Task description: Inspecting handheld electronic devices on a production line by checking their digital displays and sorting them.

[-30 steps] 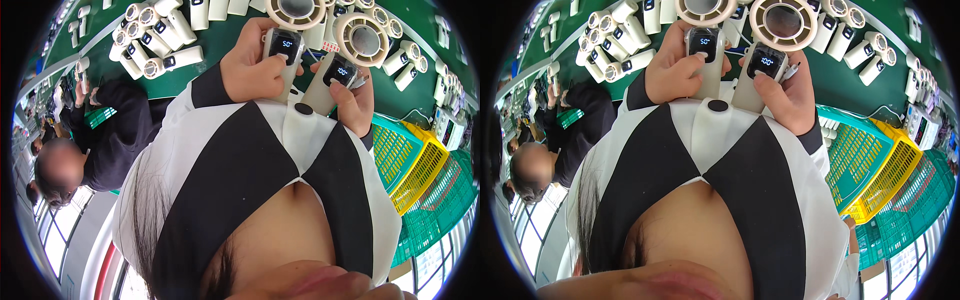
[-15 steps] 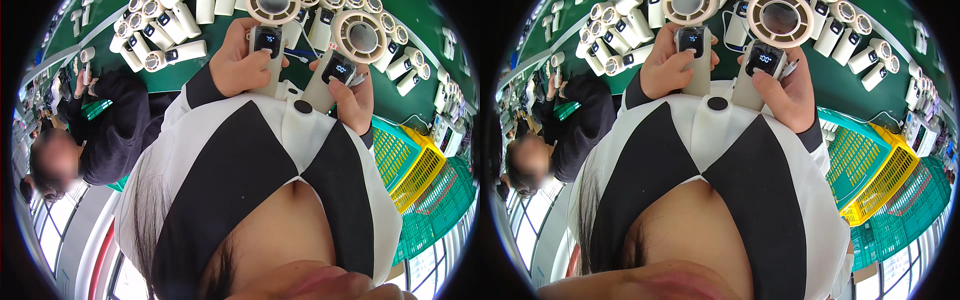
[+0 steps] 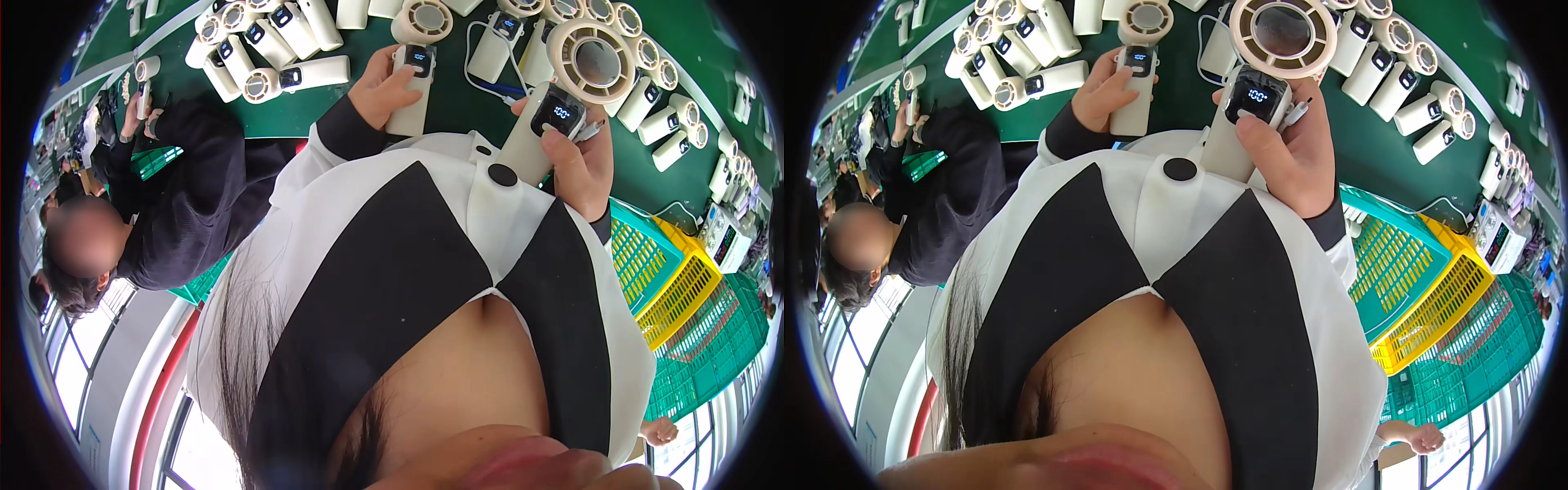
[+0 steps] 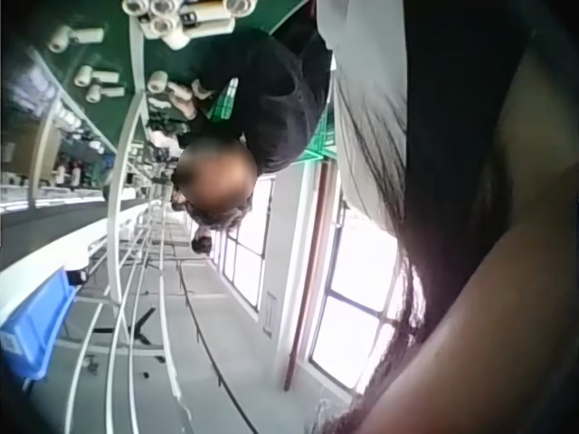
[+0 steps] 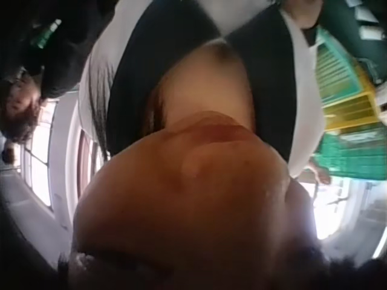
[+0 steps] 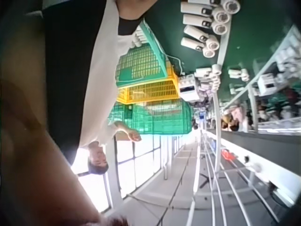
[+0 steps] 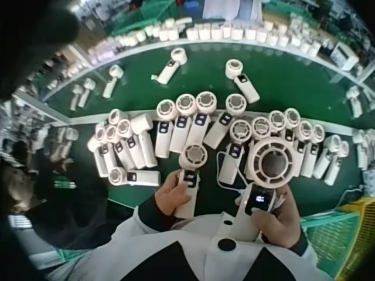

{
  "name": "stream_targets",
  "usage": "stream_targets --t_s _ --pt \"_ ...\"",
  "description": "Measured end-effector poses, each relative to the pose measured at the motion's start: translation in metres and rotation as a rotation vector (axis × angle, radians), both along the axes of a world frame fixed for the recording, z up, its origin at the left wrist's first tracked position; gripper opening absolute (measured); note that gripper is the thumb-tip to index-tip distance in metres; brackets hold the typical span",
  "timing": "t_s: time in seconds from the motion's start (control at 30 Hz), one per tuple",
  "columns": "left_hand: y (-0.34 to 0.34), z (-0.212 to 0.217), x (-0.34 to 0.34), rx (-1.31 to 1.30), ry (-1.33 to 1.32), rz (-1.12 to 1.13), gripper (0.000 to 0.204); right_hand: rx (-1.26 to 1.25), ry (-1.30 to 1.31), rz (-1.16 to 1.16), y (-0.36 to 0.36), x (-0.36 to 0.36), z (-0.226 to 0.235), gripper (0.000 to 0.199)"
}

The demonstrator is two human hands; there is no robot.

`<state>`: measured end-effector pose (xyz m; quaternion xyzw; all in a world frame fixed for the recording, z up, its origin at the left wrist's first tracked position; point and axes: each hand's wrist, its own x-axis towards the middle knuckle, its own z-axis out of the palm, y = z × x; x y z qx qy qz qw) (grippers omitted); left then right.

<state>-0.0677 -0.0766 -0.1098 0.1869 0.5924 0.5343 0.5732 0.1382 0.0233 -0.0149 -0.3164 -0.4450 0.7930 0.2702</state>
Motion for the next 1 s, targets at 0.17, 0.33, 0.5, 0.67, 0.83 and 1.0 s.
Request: stream_targets --t_s 0.17,0.33,0.5,0.67,0.83,1.0 --pt "-0.003 -0.038 0.007 -0.015 0.046 0.116 0.045 0.007 -0.023 -0.008 0.001 -0.003 -0.003 0.045" --pt "0.002 -0.048 0.01 -0.024 0.362 0.146 0.035 0.011 -0.055 0.044 0.007 -0.007 -0.004 0.045" --pt "0.023 -0.07 0.023 0.013 0.976 0.332 0.01 0.016 -0.122 -0.02 0.005 -0.015 -0.017 0.045" --pt "0.017 -0.082 0.014 -0.062 1.087 0.463 0.009 0.043 -0.138 0.086 0.02 -0.015 -0.023 0.045" --pt "0.023 0.018 0.022 0.184 0.557 0.191 0.013 0.032 -0.06 0.098 0.02 -0.043 -0.01 0.04" --pt "0.031 0.054 0.035 0.377 0.65 -0.12 0.014 0.09 -0.022 0.2 0.019 -0.061 -0.011 0.036"
